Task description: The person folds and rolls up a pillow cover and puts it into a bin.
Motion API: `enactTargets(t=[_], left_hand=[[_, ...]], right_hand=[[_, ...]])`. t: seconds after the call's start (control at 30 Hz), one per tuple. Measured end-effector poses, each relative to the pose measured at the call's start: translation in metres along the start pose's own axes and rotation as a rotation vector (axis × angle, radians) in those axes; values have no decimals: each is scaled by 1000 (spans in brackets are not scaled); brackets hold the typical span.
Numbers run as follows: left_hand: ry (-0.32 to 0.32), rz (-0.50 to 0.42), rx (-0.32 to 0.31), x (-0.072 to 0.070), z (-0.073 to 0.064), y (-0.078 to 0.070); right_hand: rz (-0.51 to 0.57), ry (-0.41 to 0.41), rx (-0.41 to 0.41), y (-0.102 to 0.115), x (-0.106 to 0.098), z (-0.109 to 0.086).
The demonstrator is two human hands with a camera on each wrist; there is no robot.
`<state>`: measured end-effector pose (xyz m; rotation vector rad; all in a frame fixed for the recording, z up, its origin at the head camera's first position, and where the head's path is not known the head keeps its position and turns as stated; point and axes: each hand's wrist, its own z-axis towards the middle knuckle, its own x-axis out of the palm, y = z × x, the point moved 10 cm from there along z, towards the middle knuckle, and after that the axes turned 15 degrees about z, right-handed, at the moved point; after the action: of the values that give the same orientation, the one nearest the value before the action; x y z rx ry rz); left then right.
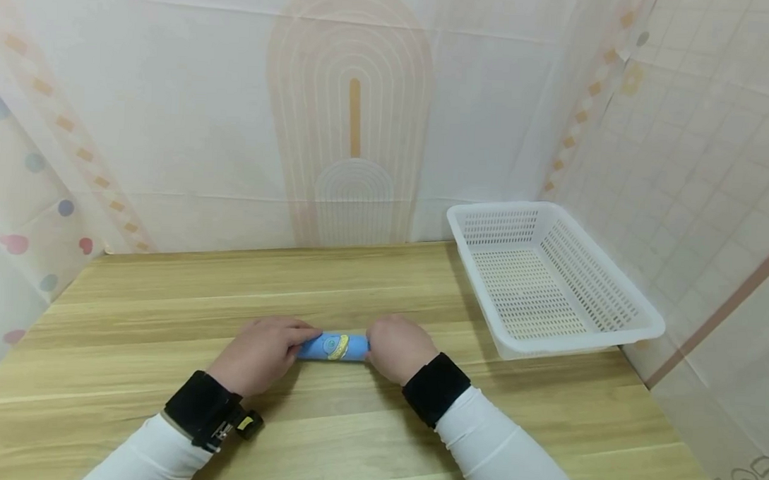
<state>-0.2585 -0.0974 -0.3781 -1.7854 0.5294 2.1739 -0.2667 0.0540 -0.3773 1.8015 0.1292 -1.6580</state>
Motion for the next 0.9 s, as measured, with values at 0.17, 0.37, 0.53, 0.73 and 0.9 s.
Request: enactTargets(t=[0.17, 0.37, 0.53, 0.73, 0.9], left_hand=[[54, 14, 18, 6, 0, -1], [46, -6, -21, 7, 3, 1], [31, -28, -37, 7, 2, 2], [29, -33, -44, 6, 2, 2], [46, -23, -47, 7, 2, 1]], right_hand=[[-63, 6, -54, 12, 4, 2], [-129, 38, -126, 31, 12, 10], [-218, 73, -166, 44, 20, 21], [-301, 55, -176, 54, 24, 31], [-355, 40, -166, 55, 27, 35]])
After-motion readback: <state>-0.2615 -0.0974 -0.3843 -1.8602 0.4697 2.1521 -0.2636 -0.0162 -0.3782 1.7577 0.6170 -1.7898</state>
